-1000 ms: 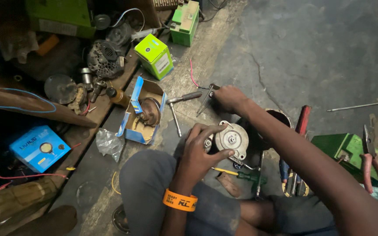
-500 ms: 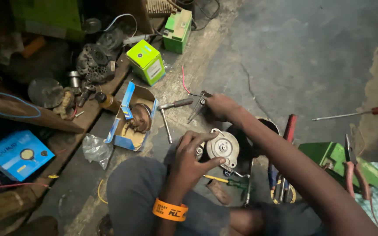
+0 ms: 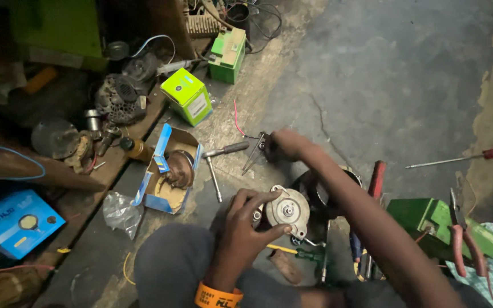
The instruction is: The person disassembles a small electric motor, removes the rotor and internal components, and then reassembles the motor by hand. The person handles the motor housing, rotor, and screws while sitting on the floor in a workshop.
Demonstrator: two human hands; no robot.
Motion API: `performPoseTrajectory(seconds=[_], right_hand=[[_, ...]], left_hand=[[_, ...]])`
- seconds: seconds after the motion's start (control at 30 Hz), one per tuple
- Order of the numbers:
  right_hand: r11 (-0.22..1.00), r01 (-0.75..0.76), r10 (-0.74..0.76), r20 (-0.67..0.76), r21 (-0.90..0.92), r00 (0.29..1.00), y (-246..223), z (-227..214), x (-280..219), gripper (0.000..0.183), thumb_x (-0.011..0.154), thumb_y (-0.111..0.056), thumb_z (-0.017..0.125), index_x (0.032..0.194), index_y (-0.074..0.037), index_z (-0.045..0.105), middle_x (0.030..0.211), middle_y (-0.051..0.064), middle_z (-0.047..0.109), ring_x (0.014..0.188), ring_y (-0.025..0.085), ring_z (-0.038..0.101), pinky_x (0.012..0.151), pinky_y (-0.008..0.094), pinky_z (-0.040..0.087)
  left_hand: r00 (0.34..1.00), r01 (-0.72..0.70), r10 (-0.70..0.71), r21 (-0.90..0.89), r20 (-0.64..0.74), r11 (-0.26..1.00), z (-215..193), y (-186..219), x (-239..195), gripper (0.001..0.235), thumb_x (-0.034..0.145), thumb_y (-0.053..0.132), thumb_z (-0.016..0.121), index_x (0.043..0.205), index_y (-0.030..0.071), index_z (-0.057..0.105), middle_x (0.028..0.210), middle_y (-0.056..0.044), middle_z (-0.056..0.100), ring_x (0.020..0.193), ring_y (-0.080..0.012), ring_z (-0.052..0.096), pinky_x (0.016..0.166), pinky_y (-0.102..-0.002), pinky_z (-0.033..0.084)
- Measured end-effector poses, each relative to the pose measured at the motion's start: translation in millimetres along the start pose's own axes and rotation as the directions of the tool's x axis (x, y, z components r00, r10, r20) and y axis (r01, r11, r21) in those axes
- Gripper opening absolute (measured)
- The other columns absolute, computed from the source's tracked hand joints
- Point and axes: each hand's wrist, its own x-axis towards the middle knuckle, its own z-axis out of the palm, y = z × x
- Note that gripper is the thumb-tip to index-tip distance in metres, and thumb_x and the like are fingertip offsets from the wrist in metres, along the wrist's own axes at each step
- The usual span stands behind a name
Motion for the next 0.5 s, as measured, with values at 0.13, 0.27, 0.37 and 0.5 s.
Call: performPoseTrajectory(seconds=[0.13, 0.27, 0.37, 0.5], right_hand=[[0.958, -0.014, 0.072, -0.193, 0.288, 0.979, 11, -16, -9, 0.019, 0.082, -0.023, 0.072, 0.093, -0.009, 0.078, 0.088, 0.018, 0.076, 0.080, 0.038, 0.074, 0.075, 0.046, 0.057], [0.965, -0.011, 0.068, -0.210, 0.262, 0.975, 15, -18, -12, 0.021, 0.076, -0.016, 0.070, 0.094, -0.013, 0.080, 0.090, 0.017, 0.076, 0.082, 0.037, 0.073, 0.075, 0.045, 0.058], [0.984, -0.041, 0.070, -0.167, 0.172, 0.984, 12, -10, -9, 0.023, 0.076, -0.016, 0.071, 0.098, -0.012, 0.079, 0.091, 0.018, 0.075, 0.084, 0.039, 0.072, 0.075, 0.048, 0.057], [0.990, 0.041, -0.060, -0.143, -0.134, 0.988, 0, 8, -4, 0.017, 0.081, -0.008, 0.064, 0.092, -0.004, 0.076, 0.094, 0.022, 0.073, 0.090, 0.041, 0.072, 0.075, 0.048, 0.060]], left_hand=[[0.999, 0.048, -0.048, -0.005, 0.009, 0.999, -3, 7, -4, 0.061, 0.065, 0.023, 0.092, 0.122, 0.016, 0.072, 0.112, -0.009, 0.065, 0.107, -0.0261, 0.065, 0.091, -0.038, 0.054], [0.999, 0.033, -0.033, 0.000, 0.003, 0.999, -3, 14, 0, 0.058, 0.067, 0.023, 0.092, 0.121, 0.014, 0.072, 0.111, -0.009, 0.064, 0.106, -0.0267, 0.066, 0.091, -0.038, 0.054], [0.997, 0.075, -0.076, 0.130, 0.005, 0.989, -1, 15, 4, 0.059, 0.062, 0.025, 0.094, 0.117, 0.015, 0.073, 0.107, -0.009, 0.065, 0.103, -0.0273, 0.065, 0.087, -0.039, 0.053], [0.999, 0.041, -0.041, 0.059, -0.004, 0.997, 5, 16, 6, 0.059, 0.064, 0.023, 0.093, 0.118, 0.013, 0.073, 0.108, -0.010, 0.065, 0.104, -0.0271, 0.066, 0.089, -0.039, 0.053]])
